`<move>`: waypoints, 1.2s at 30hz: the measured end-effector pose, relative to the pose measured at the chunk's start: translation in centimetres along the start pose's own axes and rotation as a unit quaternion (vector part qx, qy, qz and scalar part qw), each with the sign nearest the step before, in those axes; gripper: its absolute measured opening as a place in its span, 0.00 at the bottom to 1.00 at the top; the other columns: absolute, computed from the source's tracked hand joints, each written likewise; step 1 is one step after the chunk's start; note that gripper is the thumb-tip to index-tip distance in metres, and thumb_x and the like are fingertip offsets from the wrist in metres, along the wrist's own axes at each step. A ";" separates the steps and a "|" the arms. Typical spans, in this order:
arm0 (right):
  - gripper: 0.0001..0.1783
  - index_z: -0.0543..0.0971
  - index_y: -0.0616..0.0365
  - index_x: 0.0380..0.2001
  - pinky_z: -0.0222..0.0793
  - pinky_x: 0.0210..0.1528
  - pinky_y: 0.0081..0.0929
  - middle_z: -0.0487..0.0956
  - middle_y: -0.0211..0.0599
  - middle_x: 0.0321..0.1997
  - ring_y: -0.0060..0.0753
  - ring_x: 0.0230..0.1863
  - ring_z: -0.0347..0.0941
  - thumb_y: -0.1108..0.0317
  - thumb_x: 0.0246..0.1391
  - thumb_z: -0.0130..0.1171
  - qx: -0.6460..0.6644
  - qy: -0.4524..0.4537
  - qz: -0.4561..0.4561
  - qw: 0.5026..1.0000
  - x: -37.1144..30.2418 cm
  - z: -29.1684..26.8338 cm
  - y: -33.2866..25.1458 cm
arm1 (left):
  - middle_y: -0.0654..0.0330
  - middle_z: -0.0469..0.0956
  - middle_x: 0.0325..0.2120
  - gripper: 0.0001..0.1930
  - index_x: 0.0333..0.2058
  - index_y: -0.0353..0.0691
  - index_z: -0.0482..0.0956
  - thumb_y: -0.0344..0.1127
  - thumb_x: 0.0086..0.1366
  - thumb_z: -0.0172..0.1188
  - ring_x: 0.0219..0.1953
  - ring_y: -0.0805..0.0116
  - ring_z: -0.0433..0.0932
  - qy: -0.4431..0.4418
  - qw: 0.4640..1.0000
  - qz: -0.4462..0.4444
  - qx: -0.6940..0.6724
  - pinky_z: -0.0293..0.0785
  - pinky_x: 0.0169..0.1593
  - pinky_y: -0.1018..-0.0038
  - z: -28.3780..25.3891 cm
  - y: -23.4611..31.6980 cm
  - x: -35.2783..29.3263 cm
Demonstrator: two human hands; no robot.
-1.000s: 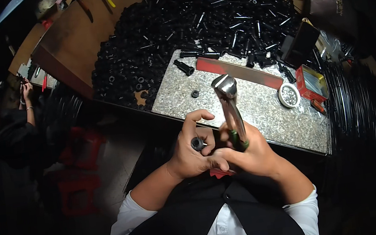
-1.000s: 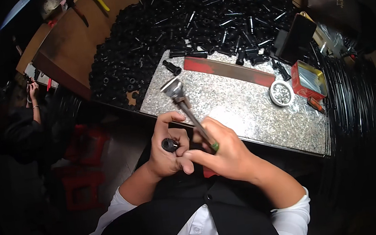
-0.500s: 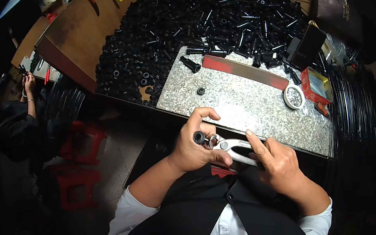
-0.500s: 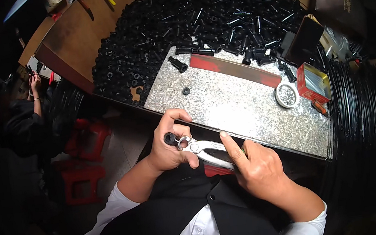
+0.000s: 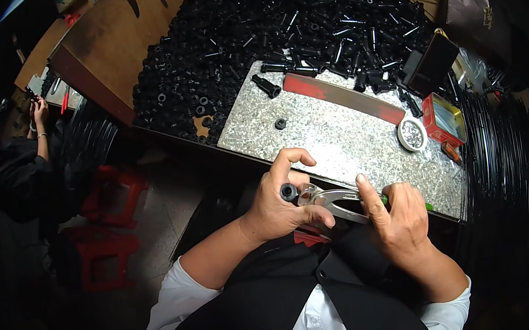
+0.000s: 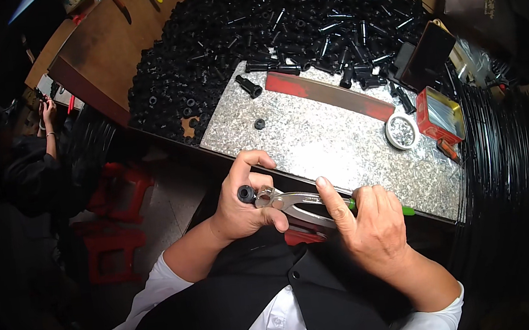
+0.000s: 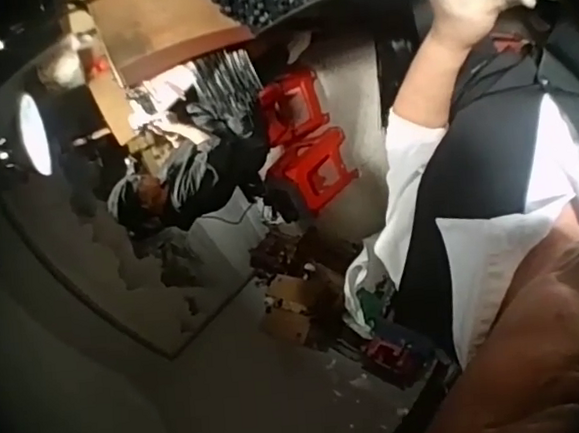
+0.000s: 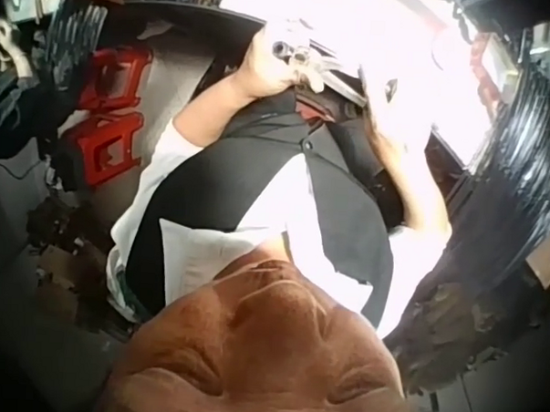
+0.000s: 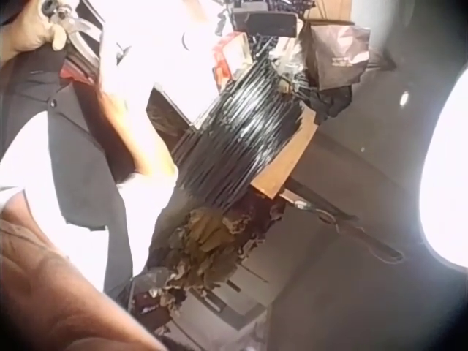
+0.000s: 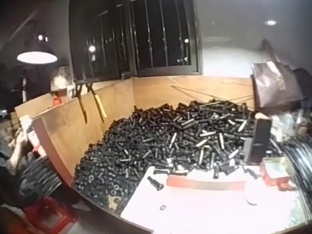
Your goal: Assembling black wire bundles into connectors using pliers and a measurement guide.
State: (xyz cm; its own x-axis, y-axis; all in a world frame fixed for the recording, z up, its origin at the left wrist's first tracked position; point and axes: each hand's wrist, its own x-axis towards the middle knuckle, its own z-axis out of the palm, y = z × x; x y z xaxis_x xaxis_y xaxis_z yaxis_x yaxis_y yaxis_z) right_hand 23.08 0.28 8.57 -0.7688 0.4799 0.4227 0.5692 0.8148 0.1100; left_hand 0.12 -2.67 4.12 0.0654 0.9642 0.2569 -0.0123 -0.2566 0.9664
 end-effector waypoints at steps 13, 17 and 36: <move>0.41 0.67 0.53 0.61 0.61 0.23 0.35 0.64 0.38 0.23 0.40 0.21 0.65 0.78 0.37 0.63 0.190 -0.170 0.083 0.963 0.8 -2.1 -0.1 | 0.74 0.65 0.15 0.44 0.44 0.38 0.59 0.50 0.35 0.78 0.20 0.89 0.60 0.037 0.996 0.046 0.063 0.54 0.26 0.90 0.5 -1.2 -0.1; 0.45 0.65 0.53 0.62 0.61 0.25 0.34 0.65 0.39 0.25 0.40 0.23 0.65 0.78 0.35 0.64 0.220 -0.180 0.094 0.954 0.4 -1.6 -0.2 | 0.74 0.65 0.16 0.44 0.44 0.38 0.60 0.51 0.34 0.79 0.21 0.90 0.60 0.024 0.999 0.023 0.021 0.53 0.26 0.91 0.3 -0.8 0.1; 0.35 0.66 0.58 0.61 0.62 0.21 0.29 0.62 0.36 0.24 0.32 0.21 0.64 0.74 0.46 0.57 0.124 -0.140 0.017 0.982 -0.5 -2.3 -0.1 | 0.71 0.69 0.14 0.34 0.43 0.38 0.60 0.35 0.45 0.77 0.18 0.89 0.64 -0.058 0.997 -0.023 0.036 0.57 0.24 0.88 0.3 -1.0 0.0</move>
State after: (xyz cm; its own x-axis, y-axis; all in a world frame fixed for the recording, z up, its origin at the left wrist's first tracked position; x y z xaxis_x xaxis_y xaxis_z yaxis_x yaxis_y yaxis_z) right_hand 24.04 -0.78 10.41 -0.8202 0.5506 0.1552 0.5339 0.8343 -0.1376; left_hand 0.43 -2.48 3.18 0.1791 0.9619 0.2068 0.0652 -0.2213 0.9730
